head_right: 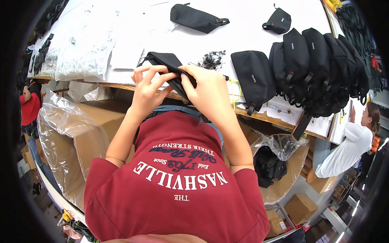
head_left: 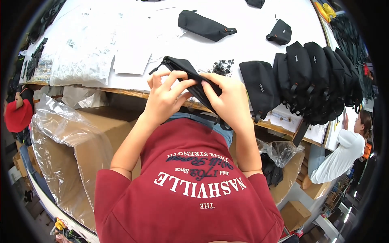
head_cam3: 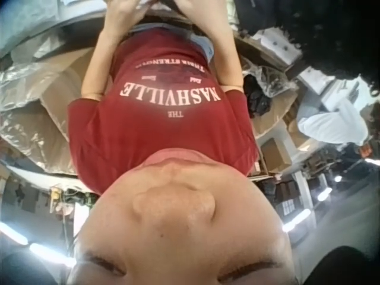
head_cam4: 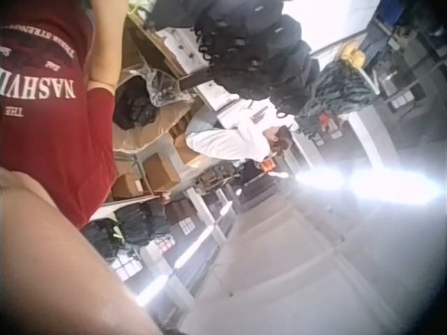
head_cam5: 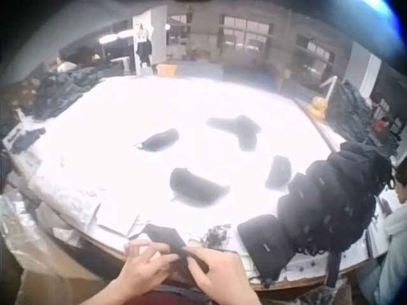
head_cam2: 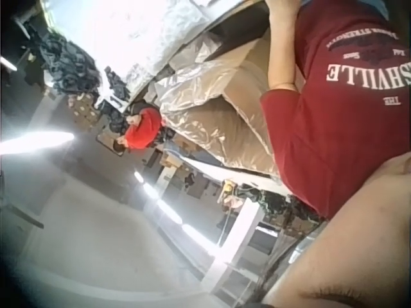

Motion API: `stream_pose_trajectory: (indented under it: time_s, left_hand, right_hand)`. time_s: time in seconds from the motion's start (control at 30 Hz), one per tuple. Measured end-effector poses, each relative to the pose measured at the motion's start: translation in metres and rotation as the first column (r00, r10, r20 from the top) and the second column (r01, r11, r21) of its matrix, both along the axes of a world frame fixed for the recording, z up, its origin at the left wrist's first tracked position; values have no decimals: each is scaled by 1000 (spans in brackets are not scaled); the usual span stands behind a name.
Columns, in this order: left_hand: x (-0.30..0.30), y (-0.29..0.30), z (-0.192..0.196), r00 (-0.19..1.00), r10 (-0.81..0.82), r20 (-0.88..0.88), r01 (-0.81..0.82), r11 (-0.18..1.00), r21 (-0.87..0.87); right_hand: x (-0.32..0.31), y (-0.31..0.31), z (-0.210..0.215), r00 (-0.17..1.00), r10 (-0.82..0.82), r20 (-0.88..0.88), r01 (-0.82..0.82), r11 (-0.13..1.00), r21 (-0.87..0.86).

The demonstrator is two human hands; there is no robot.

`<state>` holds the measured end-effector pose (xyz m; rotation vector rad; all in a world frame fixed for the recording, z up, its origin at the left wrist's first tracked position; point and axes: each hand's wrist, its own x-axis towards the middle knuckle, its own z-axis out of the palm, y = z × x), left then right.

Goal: Placing tags and accessories into small black zipper pouches.

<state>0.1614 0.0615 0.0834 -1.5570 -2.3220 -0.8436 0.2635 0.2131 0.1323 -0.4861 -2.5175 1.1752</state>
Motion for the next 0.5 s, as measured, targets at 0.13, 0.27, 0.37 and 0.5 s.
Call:
stream_pose_trajectory:
  time_s: [0.13,0.27,0.37,0.5]
  left_hand:
    - [0,-1,1,997,-70,-22,71,993,89]
    - [1,-3,-1,984,-177,17,175,980,97]
    - [2,-2,-1,983,-181,20,177,974,140]
    - [5,-4,-1,982,-163,91,144,971,193]
  right_hand:
    - [4,-3,-2,998,41,-39,-43,998,-41]
    - [5,-3,-11,994,93,-59,-97,994,-59]
    - [7,-6,-8,993,113,-19,-114,993,-38]
    - [6,-12,-11,995,88,-47,-91,994,-61]
